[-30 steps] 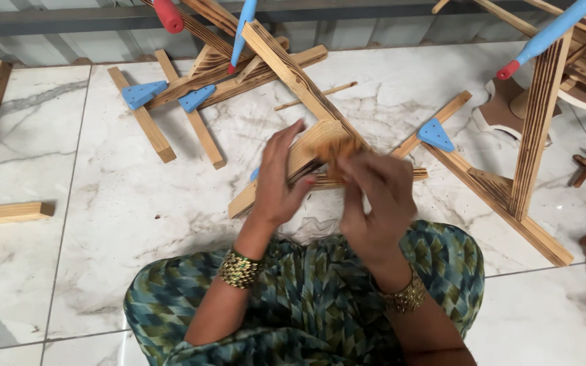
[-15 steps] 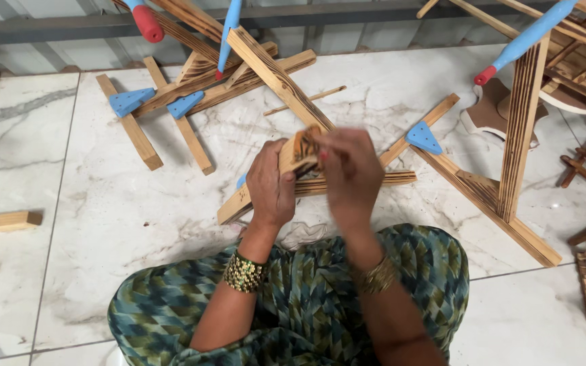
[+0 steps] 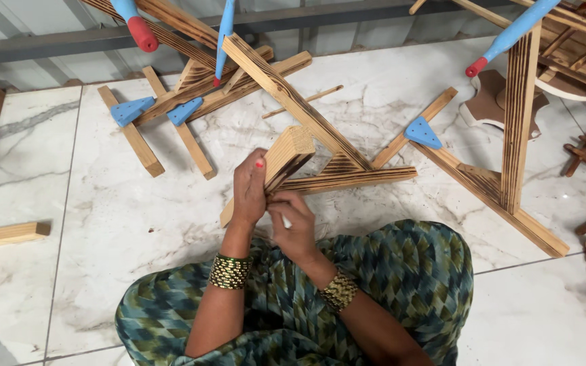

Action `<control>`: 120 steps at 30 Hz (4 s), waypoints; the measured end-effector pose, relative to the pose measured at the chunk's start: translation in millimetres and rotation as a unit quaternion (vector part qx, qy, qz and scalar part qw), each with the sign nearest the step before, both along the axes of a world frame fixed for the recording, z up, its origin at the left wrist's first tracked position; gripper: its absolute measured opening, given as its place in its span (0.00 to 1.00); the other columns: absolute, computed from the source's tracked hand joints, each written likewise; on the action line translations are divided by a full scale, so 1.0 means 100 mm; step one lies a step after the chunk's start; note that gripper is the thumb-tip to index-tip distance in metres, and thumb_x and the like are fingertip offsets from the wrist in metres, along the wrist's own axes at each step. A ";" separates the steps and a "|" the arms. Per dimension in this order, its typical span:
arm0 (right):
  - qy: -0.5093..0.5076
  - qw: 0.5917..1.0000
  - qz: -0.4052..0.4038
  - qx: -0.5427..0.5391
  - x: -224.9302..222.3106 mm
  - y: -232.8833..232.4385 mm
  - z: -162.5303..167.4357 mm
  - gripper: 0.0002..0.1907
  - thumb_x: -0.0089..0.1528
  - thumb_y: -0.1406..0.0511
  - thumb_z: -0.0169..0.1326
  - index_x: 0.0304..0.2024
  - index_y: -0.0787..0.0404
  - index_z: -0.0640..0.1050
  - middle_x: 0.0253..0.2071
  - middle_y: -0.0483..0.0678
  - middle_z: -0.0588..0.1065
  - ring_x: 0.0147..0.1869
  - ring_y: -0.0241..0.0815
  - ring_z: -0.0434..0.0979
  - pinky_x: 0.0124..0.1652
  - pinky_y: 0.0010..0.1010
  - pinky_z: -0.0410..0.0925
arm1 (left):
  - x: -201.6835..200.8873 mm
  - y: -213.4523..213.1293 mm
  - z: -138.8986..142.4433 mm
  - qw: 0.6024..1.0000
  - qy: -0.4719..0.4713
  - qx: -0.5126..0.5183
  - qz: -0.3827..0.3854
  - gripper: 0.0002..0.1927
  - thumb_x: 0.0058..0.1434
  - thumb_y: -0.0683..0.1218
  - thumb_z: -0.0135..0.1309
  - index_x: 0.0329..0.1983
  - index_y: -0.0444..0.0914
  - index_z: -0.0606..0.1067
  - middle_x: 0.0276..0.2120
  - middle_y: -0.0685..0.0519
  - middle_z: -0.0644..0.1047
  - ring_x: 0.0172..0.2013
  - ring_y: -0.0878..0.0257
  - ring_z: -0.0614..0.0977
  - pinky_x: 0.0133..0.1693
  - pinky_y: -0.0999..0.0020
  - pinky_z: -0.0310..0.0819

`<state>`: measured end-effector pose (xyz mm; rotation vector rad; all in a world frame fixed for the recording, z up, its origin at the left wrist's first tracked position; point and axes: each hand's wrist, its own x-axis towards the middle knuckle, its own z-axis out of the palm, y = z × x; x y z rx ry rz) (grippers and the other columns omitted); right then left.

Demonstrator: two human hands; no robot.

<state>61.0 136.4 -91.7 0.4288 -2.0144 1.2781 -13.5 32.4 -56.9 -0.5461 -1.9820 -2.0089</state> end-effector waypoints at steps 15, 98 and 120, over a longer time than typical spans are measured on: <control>-0.152 0.982 0.053 -0.103 -0.40 0.29 0.11 0.11 0.61 0.79 0.50 0.43 0.64 0.78 0.42 0.47 0.71 0.44 0.39 0.77 0.40 0.33 0.72 | 0.03 0.02 -0.11 0.993 0.052 -0.073 0.077 0.39 0.73 0.70 0.31 0.39 0.31 0.73 0.25 0.45 0.69 0.28 0.58 0.70 0.33 0.64 0.66; -0.409 0.822 -0.035 0.395 -1.81 2.01 -0.64 0.08 0.57 0.65 0.65 0.24 0.59 0.81 0.31 0.53 0.81 0.36 0.50 0.81 0.38 0.37 0.72 | 0.12 -0.06 -0.17 0.993 0.029 -0.068 0.093 0.39 0.71 0.70 0.33 0.36 0.29 0.72 0.23 0.47 0.68 0.27 0.62 0.69 0.32 0.65 0.64; -0.268 0.961 -0.001 0.068 -1.53 1.85 -0.15 0.03 0.61 0.71 0.61 0.34 0.61 0.78 0.31 0.47 0.80 0.33 0.34 0.81 0.33 0.24 0.73 | 0.86 -0.02 -0.36 0.975 0.164 -0.135 0.072 0.38 0.73 0.71 0.28 0.35 0.36 0.73 0.32 0.45 0.77 0.35 0.47 0.79 0.42 0.54 0.69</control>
